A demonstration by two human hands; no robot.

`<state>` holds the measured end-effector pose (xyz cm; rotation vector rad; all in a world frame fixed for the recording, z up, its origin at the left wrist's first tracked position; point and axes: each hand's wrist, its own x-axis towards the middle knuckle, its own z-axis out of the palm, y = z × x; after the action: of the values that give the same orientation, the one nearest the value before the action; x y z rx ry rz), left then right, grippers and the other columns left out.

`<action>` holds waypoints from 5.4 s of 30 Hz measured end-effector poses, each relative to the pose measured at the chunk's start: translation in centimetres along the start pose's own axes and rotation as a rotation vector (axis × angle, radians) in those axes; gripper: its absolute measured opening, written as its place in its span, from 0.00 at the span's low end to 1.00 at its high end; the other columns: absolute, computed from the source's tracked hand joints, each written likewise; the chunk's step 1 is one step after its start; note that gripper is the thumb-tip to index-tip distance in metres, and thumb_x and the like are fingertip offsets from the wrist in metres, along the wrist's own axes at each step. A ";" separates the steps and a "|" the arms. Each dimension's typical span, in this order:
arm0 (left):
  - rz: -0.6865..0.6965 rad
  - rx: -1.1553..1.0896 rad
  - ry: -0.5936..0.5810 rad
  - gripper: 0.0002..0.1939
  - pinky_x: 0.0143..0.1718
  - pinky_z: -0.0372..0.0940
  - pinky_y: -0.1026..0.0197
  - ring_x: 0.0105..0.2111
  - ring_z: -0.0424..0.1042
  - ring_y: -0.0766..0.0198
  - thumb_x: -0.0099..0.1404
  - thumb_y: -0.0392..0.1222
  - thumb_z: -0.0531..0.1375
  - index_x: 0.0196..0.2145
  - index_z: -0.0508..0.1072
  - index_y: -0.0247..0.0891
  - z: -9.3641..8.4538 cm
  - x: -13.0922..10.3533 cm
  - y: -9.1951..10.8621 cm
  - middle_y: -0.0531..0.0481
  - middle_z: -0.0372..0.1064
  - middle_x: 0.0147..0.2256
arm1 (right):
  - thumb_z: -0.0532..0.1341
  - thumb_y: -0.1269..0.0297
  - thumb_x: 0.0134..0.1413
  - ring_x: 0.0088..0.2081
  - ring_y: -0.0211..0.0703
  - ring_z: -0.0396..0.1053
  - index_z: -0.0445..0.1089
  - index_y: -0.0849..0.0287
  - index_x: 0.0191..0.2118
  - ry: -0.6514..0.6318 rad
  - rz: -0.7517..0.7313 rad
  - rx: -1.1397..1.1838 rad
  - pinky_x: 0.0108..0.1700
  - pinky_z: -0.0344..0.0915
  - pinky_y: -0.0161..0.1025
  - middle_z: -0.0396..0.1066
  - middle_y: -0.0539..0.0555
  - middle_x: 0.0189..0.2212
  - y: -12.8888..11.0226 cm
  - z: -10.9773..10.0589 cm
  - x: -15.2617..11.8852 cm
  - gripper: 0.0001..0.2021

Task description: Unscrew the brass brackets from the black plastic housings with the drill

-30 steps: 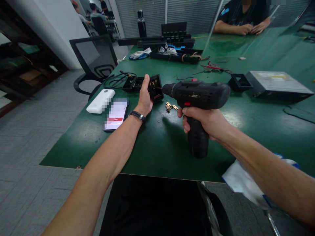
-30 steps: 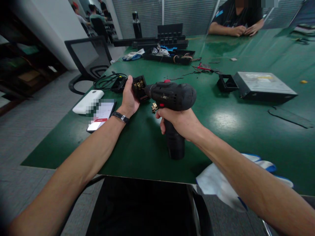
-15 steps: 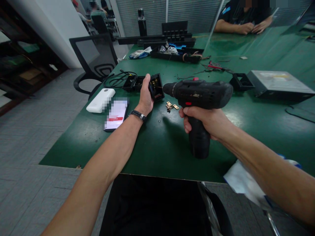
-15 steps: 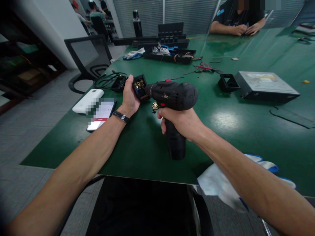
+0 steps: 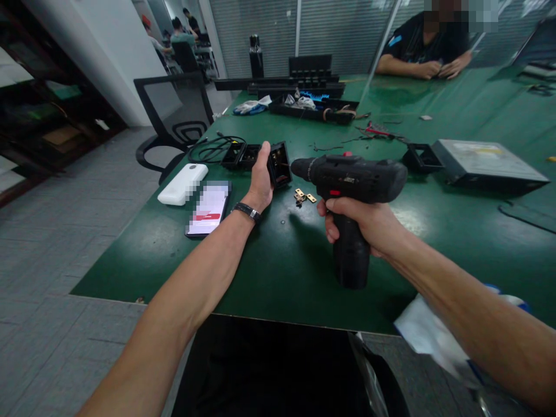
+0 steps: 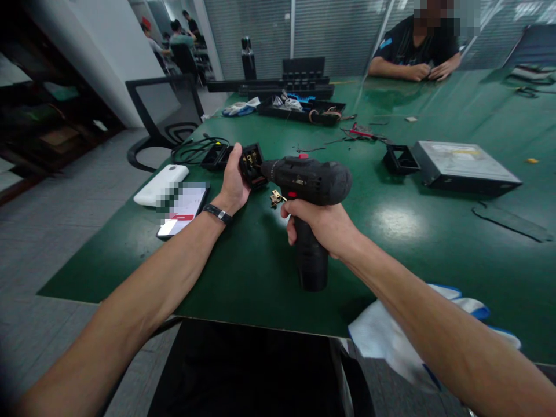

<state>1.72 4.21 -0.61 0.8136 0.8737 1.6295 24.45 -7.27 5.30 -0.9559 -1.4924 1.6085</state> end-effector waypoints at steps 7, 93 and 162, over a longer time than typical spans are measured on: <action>-0.013 -0.017 -0.018 0.32 0.59 0.75 0.43 0.61 0.78 0.42 0.76 0.73 0.60 0.55 0.80 0.41 -0.2 0.0 0.0 0.40 0.85 0.50 | 0.70 0.60 0.53 0.20 0.43 0.70 0.76 0.57 0.31 0.006 0.031 0.064 0.25 0.68 0.37 0.72 0.51 0.16 0.3 0.1 0.2 0.07; 0.008 0.018 0.009 0.37 0.59 0.78 0.40 0.60 0.80 0.42 0.74 0.76 0.59 0.64 0.77 0.46 0.5 -0.6 0.0 0.42 0.83 0.55 | 0.69 0.62 0.51 0.19 0.44 0.70 0.75 0.56 0.27 0.029 0.008 0.061 0.24 0.68 0.39 0.72 0.53 0.16 -0.2 0.7 -0.2 0.06; 0.024 0.088 -0.043 0.43 0.65 0.75 0.39 0.62 0.80 0.42 0.73 0.82 0.53 0.64 0.76 0.45 0.1 -0.3 -0.1 0.42 0.84 0.56 | 0.69 0.64 0.54 0.20 0.43 0.71 0.76 0.58 0.30 0.020 -0.006 0.082 0.24 0.70 0.37 0.73 0.52 0.18 0.2 0.3 -0.2 0.05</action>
<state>1.91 3.92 -0.68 0.9203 0.9140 1.5971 24.25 -7.64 5.17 -0.9190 -1.4038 1.6382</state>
